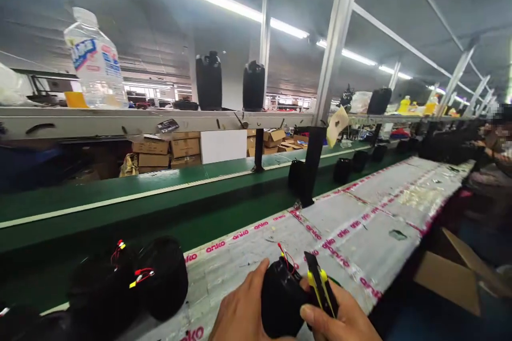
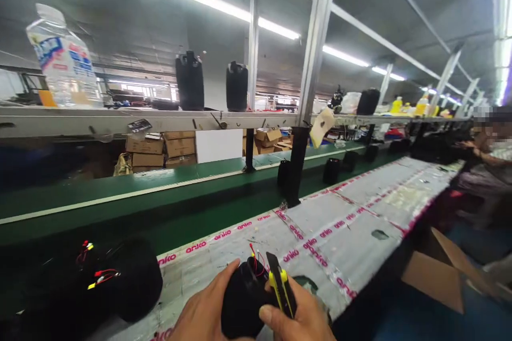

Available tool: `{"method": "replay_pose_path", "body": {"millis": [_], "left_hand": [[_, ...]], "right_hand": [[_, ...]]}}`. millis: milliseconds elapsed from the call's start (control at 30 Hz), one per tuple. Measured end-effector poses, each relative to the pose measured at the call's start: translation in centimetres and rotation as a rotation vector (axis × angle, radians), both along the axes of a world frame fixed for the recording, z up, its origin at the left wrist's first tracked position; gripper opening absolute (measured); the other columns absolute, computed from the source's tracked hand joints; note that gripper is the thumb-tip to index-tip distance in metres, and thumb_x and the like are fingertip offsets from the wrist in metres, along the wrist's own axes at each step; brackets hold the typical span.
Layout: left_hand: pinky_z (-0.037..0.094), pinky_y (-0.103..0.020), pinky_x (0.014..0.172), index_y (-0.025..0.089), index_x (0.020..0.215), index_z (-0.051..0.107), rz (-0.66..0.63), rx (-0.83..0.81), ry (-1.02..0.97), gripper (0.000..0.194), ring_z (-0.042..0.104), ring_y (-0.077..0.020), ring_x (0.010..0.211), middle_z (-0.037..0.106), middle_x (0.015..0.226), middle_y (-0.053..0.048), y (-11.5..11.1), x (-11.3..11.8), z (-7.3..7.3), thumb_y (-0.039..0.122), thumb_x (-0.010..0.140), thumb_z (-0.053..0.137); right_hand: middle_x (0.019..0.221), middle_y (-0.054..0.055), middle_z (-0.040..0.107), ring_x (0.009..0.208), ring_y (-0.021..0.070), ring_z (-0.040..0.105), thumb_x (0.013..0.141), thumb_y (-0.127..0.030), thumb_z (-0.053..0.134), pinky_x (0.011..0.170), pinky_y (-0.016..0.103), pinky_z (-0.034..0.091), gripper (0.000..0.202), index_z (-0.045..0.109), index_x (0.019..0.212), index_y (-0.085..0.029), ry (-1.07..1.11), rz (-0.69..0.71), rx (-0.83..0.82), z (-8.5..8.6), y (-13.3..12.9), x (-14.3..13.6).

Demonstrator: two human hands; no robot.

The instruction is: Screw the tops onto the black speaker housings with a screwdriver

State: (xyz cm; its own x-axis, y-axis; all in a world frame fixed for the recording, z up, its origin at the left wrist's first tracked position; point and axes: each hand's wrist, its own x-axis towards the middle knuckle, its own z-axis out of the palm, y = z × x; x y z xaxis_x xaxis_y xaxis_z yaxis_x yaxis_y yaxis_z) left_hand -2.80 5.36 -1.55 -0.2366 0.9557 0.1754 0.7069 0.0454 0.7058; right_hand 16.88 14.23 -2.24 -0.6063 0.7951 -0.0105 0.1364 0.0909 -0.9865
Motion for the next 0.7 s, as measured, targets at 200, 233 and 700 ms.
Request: {"method": "replay_pose_path", "body": {"millis": [200, 233, 700], "left_hand": [[0.052, -0.05, 0.087, 0.024, 0.149, 0.035, 0.102, -0.28, 0.495, 0.092, 0.064, -0.0345, 0.099, 0.062, 0.119, -0.011, 0.3, 2.2, 1.5, 0.022, 0.064, 0.069], [0.052, -0.05, 0.086, 0.022, 0.149, 0.036, 0.112, -0.311, 0.579, 0.09, 0.064, -0.035, 0.099, 0.062, 0.117, -0.012, 0.2, 2.2, 1.3, 0.022, 0.065, 0.068], [0.046, -0.035, 0.07, 0.017, 0.148, 0.034, 0.112, -0.343, 0.812, 0.071, 0.065, -0.0263, 0.091, 0.057, 0.107, -0.007, 0.3, 2.8, 0.6, 0.037, 0.085, 0.059]], "right_hand": [[0.089, 0.003, 0.063, 0.065, 0.0157, 0.055, 0.089, -0.066, 0.049, 0.062, 0.028, 0.048, 0.055, 0.053, 0.12, -0.021, -0.08, -0.153, 0.061, -0.9, -1.5, 1.2], [0.094, 0.004, 0.065, 0.068, 0.0166, 0.058, 0.092, -0.064, 0.044, 0.066, 0.029, 0.049, 0.055, 0.049, 0.127, -0.022, -0.125, -0.172, 0.078, -1.0, -1.9, 1.5], [0.076, 0.001, 0.063, 0.061, 0.0182, 0.064, 0.106, -0.031, 0.032, 0.059, 0.031, 0.044, 0.025, 0.051, 0.116, -0.02, -0.517, -0.327, 0.92, -4.5, -6.2, -0.1]]}}
